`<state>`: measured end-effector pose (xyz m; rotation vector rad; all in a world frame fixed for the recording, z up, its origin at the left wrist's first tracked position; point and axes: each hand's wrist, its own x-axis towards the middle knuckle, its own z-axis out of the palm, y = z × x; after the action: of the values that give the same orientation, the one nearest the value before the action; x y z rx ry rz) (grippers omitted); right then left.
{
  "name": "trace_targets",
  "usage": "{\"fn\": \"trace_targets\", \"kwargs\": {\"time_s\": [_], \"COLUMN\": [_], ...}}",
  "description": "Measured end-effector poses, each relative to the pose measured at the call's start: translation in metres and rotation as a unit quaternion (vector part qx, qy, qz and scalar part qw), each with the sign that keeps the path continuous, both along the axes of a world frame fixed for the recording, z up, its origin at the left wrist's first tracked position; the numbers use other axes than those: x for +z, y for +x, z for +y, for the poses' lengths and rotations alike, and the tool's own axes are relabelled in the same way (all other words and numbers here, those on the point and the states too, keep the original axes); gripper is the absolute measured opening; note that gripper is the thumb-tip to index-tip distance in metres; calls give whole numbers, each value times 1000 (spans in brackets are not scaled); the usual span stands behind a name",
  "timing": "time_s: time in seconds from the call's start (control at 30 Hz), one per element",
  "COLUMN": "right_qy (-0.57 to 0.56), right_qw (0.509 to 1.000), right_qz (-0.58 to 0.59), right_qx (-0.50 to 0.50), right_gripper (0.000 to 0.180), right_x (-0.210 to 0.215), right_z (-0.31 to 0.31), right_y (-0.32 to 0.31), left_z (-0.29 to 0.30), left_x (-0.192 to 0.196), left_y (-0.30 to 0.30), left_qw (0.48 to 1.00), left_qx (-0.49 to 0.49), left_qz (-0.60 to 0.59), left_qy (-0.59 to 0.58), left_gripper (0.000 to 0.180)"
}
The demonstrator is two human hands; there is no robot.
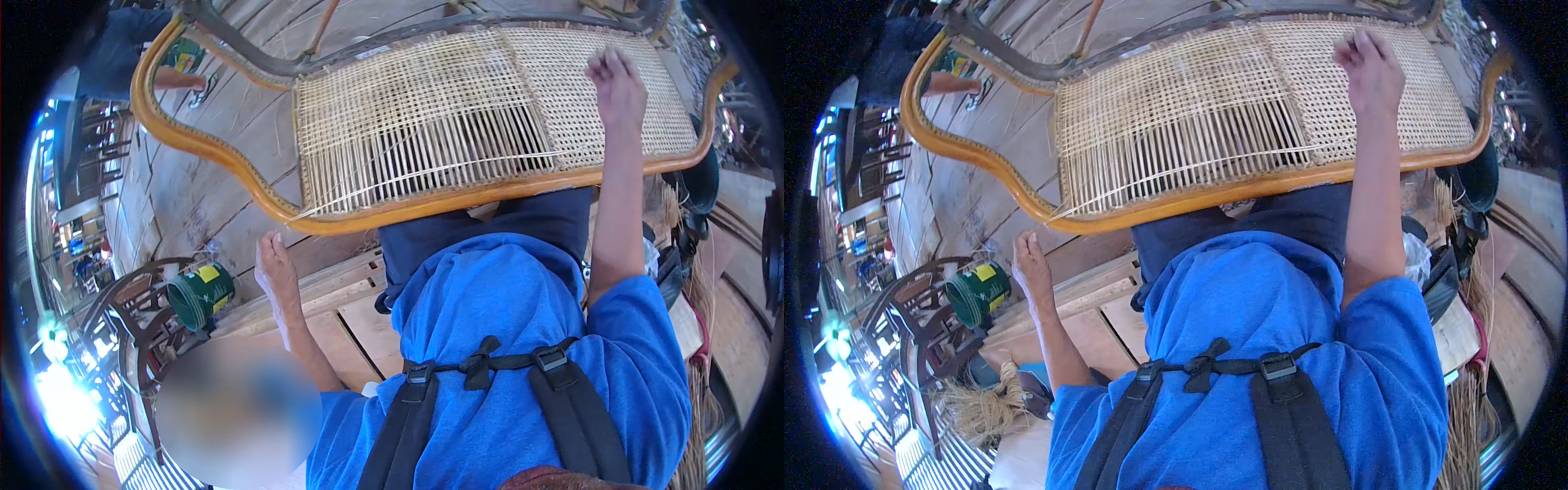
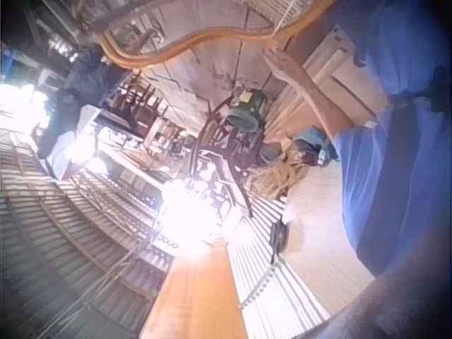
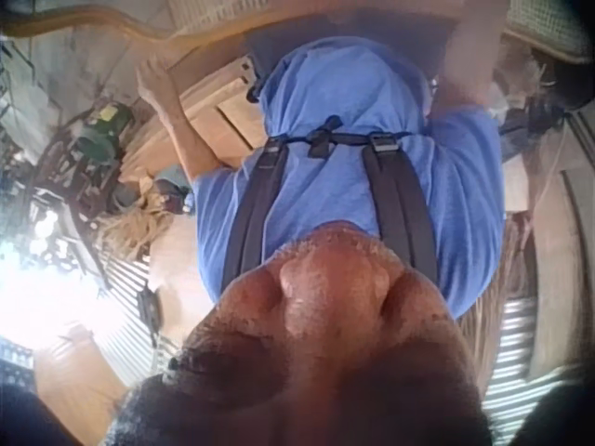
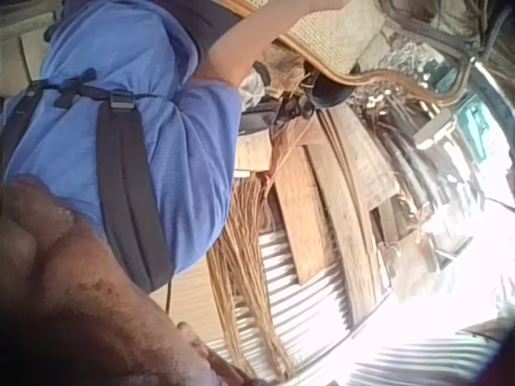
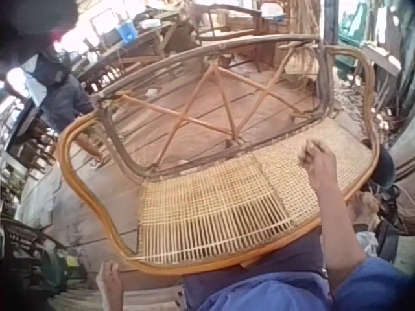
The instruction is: Repairing and weaving the rattan seat of a wooden bench using a knife, hammer, and punch.
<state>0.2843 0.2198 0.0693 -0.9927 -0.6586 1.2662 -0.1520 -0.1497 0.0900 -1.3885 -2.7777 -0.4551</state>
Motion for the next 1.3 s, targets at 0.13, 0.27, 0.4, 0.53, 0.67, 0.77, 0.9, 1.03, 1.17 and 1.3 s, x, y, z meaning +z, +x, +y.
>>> {"fn": "trace_targets", "kwargs": {"time_s": [0.13,0.27,0.4,0.53,0.67,0.77,0.9,1.03,1.17,1.3], "right_qy": [190,353,280,51,-96,-206,83,-52,-184,-193], "right_qw": [916,617,368,681,770,754,766,780,803,738], "right_qz": [-228,-267,-417,-214,-73,65,-96,-121,19,-109], "right_qx": [269,651,782,698,627,620,630,612,566,637], "right_gripper": [15,18,27,26,24,23,26,19,18,17], "right_x": [59,61,-2,-35,-40,-40,-44,-46,-38,-32], "right_z": [-32,-151,-204,-217,-201,-199,-215,-213,-191,-185], "right_y": [-132,-252,-240,-220,-218,-214,-213,-218,-225,-245], "left_z": [-47,-49,-21,12,31,30,29,25,3,7], "left_x": [-21,-62,-90,-79,-71,-80,-92,-69,-22,-15], "left_y": [-39,-29,32,92,122,129,129,137,112,30], "left_qw": [852,384,267,414,343,285,255,298,690,984], "left_qx": [189,247,71,182,172,254,263,289,207,106], "left_qz": [-320,-630,-776,-729,-791,-798,-799,-810,-694,-108], "left_qy": [369,628,568,514,477,467,477,414,24,98], "left_gripper": [15,10,14,9,19,20,24,27,23,17]}}
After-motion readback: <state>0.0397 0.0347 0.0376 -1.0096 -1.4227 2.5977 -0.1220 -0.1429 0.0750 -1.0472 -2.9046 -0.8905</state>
